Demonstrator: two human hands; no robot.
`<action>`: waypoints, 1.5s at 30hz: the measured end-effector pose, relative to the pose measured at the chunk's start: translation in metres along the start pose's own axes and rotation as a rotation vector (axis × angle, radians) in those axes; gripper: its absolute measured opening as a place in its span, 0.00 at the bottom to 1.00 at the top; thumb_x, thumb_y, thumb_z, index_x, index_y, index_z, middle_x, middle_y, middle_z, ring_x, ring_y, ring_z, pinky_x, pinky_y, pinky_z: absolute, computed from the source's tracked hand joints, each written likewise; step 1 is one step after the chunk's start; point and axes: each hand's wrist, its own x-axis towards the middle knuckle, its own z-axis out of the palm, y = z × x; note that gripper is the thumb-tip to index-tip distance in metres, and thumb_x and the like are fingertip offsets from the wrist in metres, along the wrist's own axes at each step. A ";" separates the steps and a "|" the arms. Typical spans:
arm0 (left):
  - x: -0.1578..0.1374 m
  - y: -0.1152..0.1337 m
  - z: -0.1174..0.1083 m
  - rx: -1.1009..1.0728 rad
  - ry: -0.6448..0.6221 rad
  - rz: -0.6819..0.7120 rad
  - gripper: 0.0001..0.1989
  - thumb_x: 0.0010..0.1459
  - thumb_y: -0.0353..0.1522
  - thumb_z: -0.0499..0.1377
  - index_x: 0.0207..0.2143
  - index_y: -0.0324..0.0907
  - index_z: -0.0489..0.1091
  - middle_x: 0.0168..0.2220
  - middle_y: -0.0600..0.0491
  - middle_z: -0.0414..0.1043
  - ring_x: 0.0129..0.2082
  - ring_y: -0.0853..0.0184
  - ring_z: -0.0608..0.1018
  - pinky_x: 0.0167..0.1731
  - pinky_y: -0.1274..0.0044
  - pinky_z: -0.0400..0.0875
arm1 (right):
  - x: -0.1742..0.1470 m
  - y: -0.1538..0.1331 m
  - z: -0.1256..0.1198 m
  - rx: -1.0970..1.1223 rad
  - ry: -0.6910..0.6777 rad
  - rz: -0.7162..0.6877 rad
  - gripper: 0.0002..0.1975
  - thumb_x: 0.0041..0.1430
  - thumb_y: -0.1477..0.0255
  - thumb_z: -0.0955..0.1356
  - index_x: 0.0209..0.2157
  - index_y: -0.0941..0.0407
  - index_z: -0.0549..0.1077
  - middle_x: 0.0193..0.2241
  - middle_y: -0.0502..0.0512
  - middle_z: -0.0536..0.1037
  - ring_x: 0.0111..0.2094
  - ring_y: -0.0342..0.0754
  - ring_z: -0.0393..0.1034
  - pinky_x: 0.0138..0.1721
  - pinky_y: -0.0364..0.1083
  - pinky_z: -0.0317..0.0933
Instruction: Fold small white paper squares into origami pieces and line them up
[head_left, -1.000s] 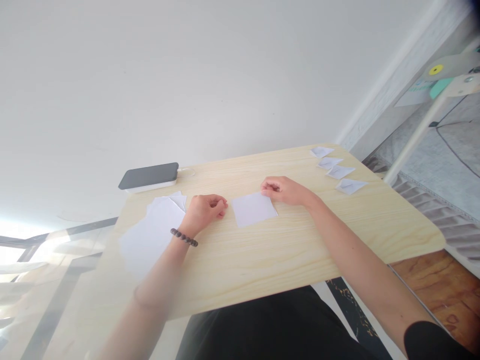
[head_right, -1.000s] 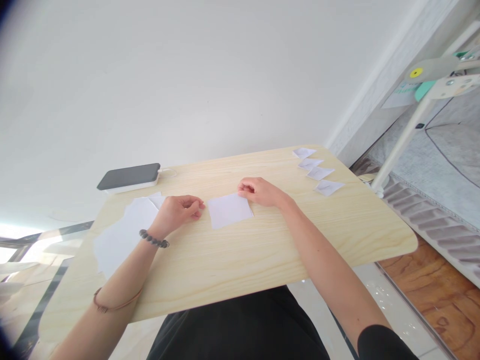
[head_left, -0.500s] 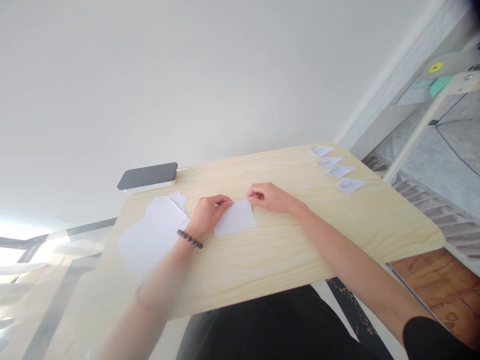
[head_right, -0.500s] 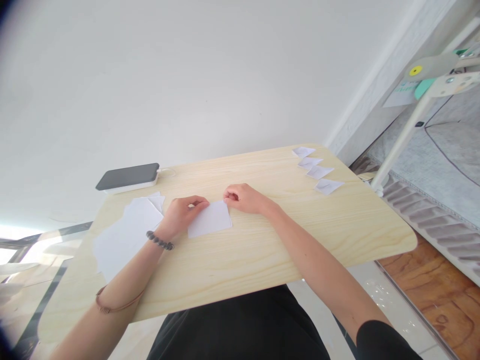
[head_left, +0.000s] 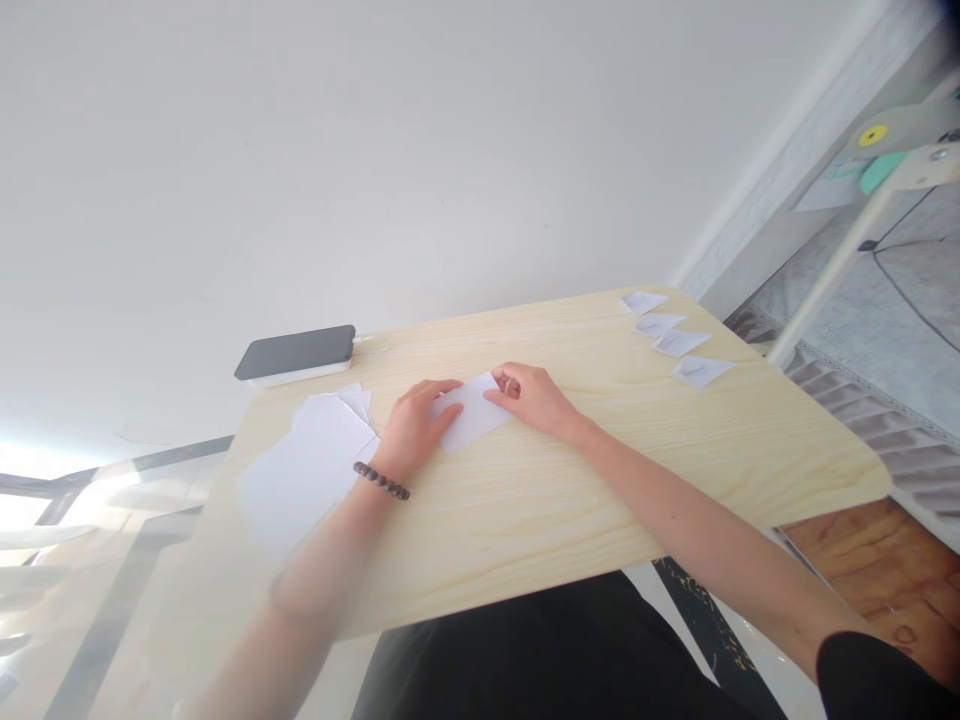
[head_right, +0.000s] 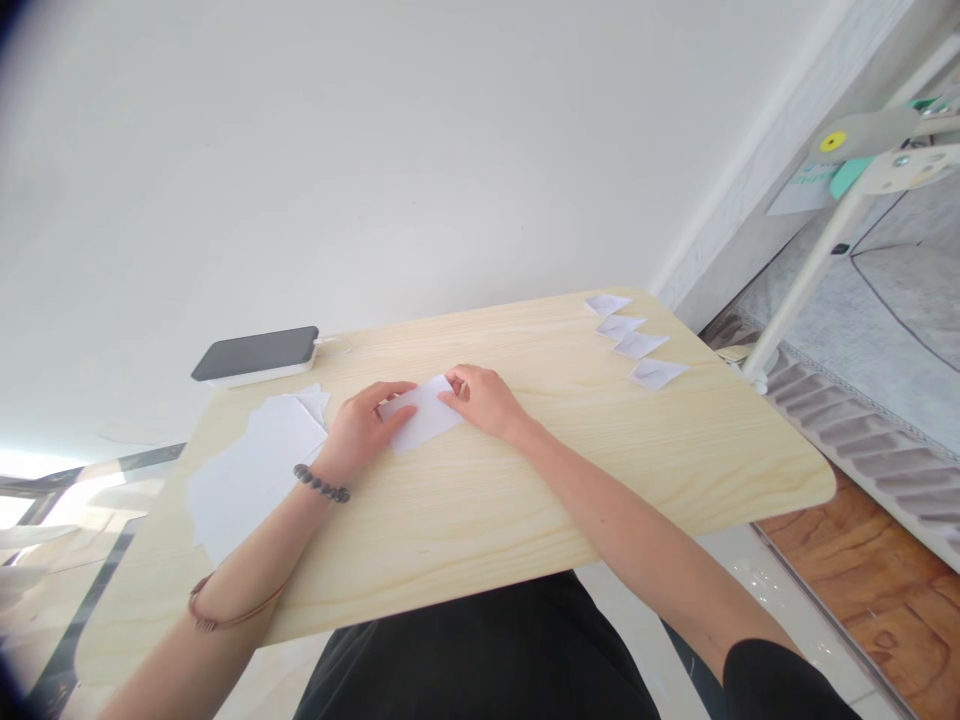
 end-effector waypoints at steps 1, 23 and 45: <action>0.000 -0.002 0.001 0.041 -0.009 0.042 0.15 0.55 0.38 0.52 0.44 0.46 0.68 0.43 0.51 0.68 0.42 0.64 0.69 0.43 0.73 0.63 | 0.000 0.001 0.001 0.005 0.027 -0.011 0.07 0.51 0.68 0.65 0.31 0.57 0.68 0.26 0.48 0.69 0.22 0.38 0.58 0.28 0.40 0.54; -0.001 -0.013 0.002 0.349 -0.020 0.171 0.17 0.59 0.38 0.47 0.49 0.50 0.65 0.40 0.50 0.62 0.41 0.62 0.64 0.44 0.69 0.61 | 0.001 0.013 -0.009 -0.086 -0.161 -0.461 0.12 0.58 0.72 0.61 0.42 0.52 0.72 0.42 0.51 0.73 0.43 0.46 0.62 0.45 0.49 0.60; -0.001 0.003 -0.001 0.579 -0.048 0.124 0.16 0.59 0.38 0.46 0.47 0.54 0.66 0.40 0.50 0.64 0.41 0.61 0.65 0.34 0.71 0.63 | -0.001 -0.005 -0.012 -0.345 -0.148 -0.514 0.12 0.57 0.74 0.60 0.36 0.56 0.75 0.39 0.53 0.74 0.41 0.48 0.62 0.43 0.48 0.59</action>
